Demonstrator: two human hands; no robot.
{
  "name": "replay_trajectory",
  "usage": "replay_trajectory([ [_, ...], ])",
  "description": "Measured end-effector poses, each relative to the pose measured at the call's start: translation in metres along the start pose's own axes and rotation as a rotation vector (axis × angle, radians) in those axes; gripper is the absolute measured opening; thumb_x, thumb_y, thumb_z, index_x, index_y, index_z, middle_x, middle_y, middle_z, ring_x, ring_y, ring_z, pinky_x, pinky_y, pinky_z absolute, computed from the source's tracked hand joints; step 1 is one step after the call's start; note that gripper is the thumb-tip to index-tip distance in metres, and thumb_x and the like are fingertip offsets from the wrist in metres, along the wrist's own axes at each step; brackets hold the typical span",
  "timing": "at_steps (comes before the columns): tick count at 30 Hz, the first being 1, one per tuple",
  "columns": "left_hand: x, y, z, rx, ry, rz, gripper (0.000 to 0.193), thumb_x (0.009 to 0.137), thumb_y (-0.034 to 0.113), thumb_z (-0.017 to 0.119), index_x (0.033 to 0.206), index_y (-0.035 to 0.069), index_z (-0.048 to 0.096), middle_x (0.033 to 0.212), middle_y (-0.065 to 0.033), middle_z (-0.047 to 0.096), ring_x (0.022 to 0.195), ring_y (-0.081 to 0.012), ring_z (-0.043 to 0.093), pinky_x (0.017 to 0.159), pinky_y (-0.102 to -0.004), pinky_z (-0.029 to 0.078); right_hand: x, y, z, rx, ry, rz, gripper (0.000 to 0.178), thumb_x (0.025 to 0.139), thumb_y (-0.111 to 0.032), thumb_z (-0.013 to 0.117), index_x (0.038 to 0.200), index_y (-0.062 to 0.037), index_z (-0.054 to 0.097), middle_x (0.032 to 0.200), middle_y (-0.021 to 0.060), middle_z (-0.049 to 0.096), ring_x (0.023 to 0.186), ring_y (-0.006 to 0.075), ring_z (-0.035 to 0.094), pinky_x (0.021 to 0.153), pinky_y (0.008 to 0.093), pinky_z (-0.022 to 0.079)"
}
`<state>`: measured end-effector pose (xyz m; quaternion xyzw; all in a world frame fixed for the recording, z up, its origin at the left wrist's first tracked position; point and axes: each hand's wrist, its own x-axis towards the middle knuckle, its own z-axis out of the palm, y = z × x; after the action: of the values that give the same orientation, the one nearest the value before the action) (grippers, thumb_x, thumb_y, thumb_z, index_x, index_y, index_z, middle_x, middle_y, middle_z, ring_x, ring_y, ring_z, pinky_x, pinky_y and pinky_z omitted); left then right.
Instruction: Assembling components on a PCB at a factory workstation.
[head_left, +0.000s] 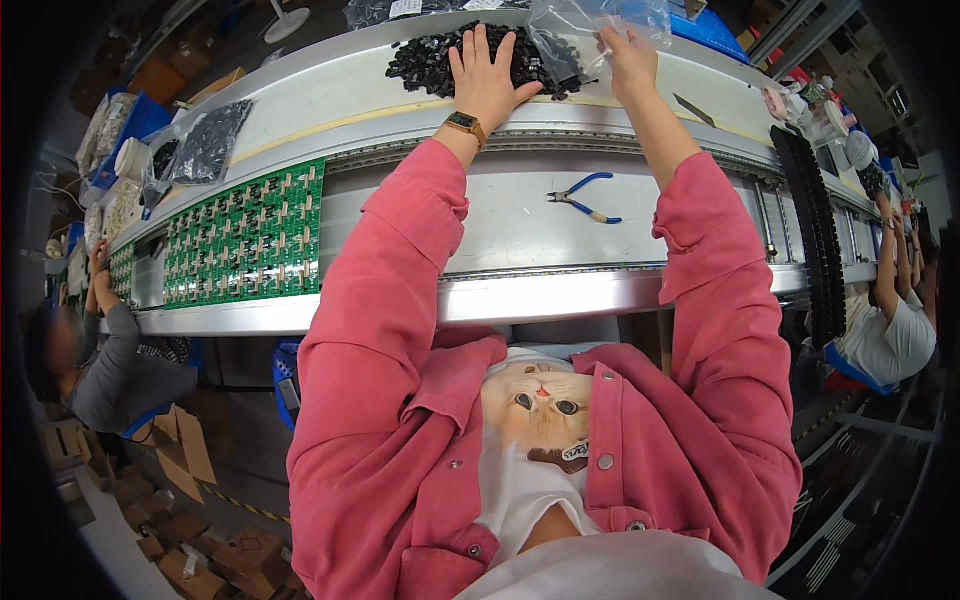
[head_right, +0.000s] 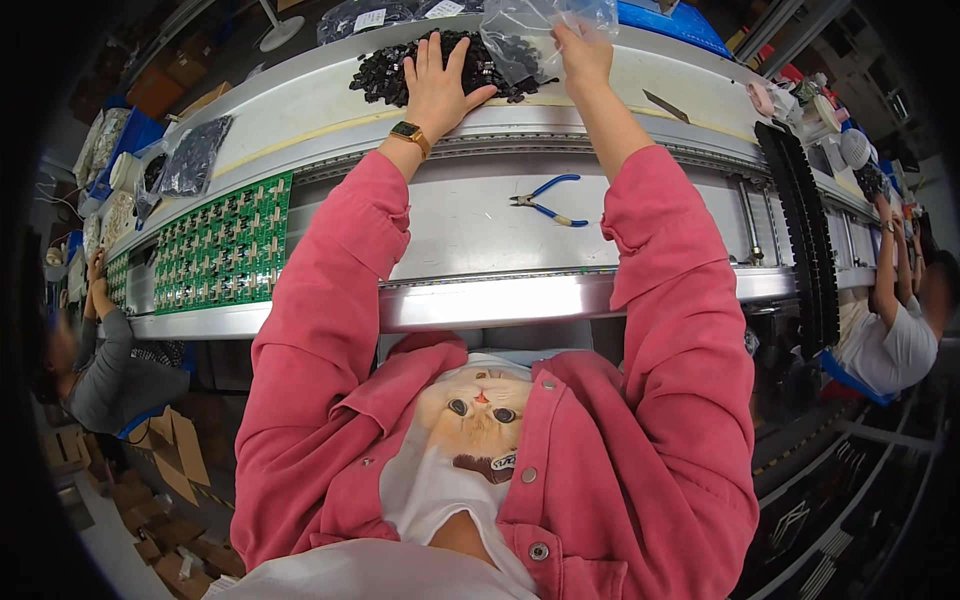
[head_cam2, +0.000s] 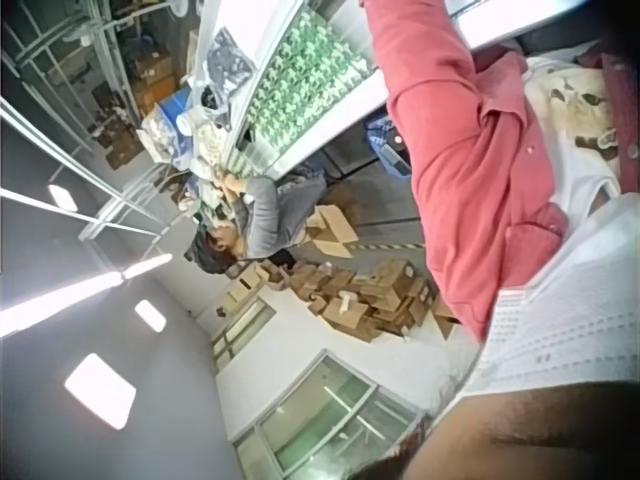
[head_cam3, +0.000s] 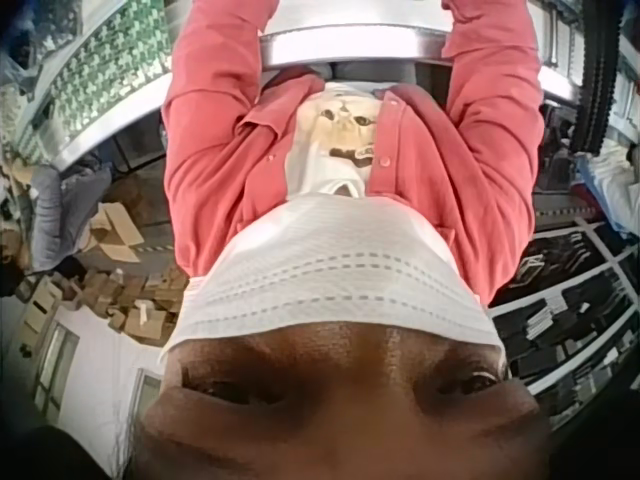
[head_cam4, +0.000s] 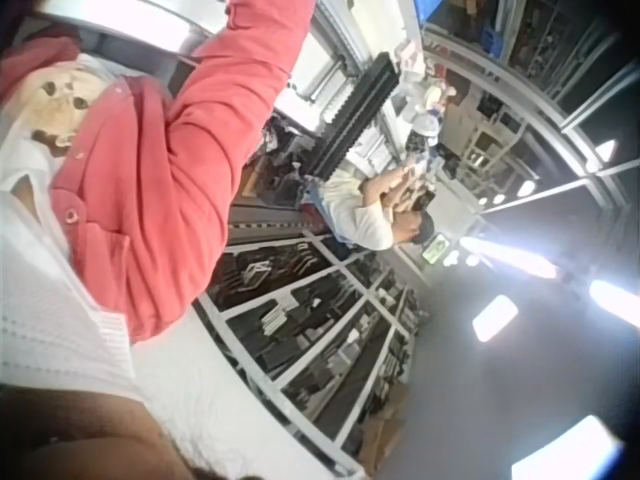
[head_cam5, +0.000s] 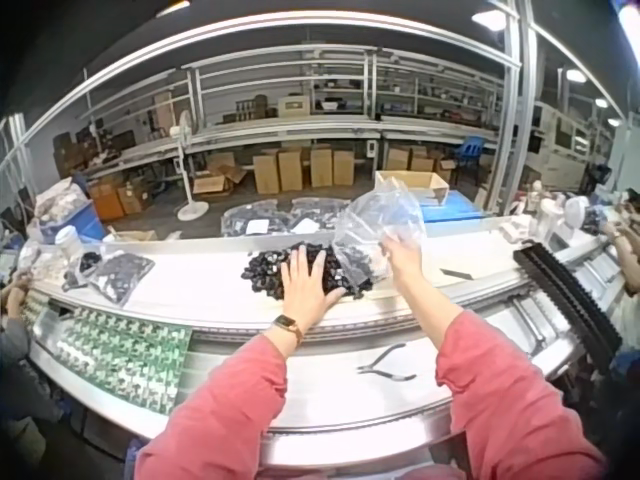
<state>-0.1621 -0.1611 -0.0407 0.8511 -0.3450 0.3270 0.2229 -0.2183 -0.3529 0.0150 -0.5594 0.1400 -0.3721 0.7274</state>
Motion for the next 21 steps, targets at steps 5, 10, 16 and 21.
replay_trajectory([
  [5, 0.0, 0.0, -0.003, 0.046, -0.017, 0.017, 0.081, 0.074, 0.06, 0.061, 0.136, 0.014, 0.038, 0.142, -0.0246, 0.027, 0.132, -0.0423, 0.024, 0.104, -0.0585, 0.015, -0.004, -0.029, 0.003, -0.036, -0.053, -0.01, 0.039, 0.081, -0.007, 0.065, 0.115, 0.0074, 0.052, 0.1, 0.0138, 0.061, 0.085, 0.0199, 0.062, 0.074, 0.0244, 0.049],
  [10, -0.001, 0.001, -0.012, 0.054, -0.032, 0.028, 0.08, 0.075, 0.061, 0.061, 0.136, 0.014, 0.038, 0.142, -0.0236, 0.028, 0.132, -0.0404, 0.024, 0.105, -0.0572, 0.015, -0.001, -0.041, 0.0, 0.031, 0.021, 0.056, 0.04, 0.083, -0.007, 0.063, 0.119, 0.0059, 0.05, 0.105, 0.0139, 0.06, 0.087, 0.0207, 0.061, 0.074, 0.0253, 0.049],
  [16, 0.02, 0.008, -0.017, -0.108, 0.069, 0.061, 0.069, 0.077, 0.056, 0.061, 0.128, 0.01, 0.048, 0.134, -0.0229, 0.039, 0.127, -0.0354, 0.034, 0.104, -0.0502, 0.021, 0.012, -0.033, -0.029, 0.222, -0.045, 0.1, 0.042, 0.087, -0.011, 0.058, 0.125, 0.0015, 0.046, 0.112, 0.0128, 0.057, 0.093, 0.0219, 0.06, 0.08, 0.0293, 0.048],
  [21, 0.052, 0.04, -0.038, -0.878, -0.064, -0.285, 0.054, 0.083, 0.044, 0.06, 0.12, 0.006, 0.055, 0.123, -0.0173, 0.053, 0.115, -0.0273, 0.048, 0.099, -0.0384, 0.033, -0.005, -0.032, -0.043, 0.321, -0.186, 0.115, 0.045, 0.088, -0.016, 0.059, 0.128, -0.0021, 0.046, 0.116, 0.0113, 0.056, 0.1, 0.0205, 0.056, 0.084, 0.0303, 0.046],
])
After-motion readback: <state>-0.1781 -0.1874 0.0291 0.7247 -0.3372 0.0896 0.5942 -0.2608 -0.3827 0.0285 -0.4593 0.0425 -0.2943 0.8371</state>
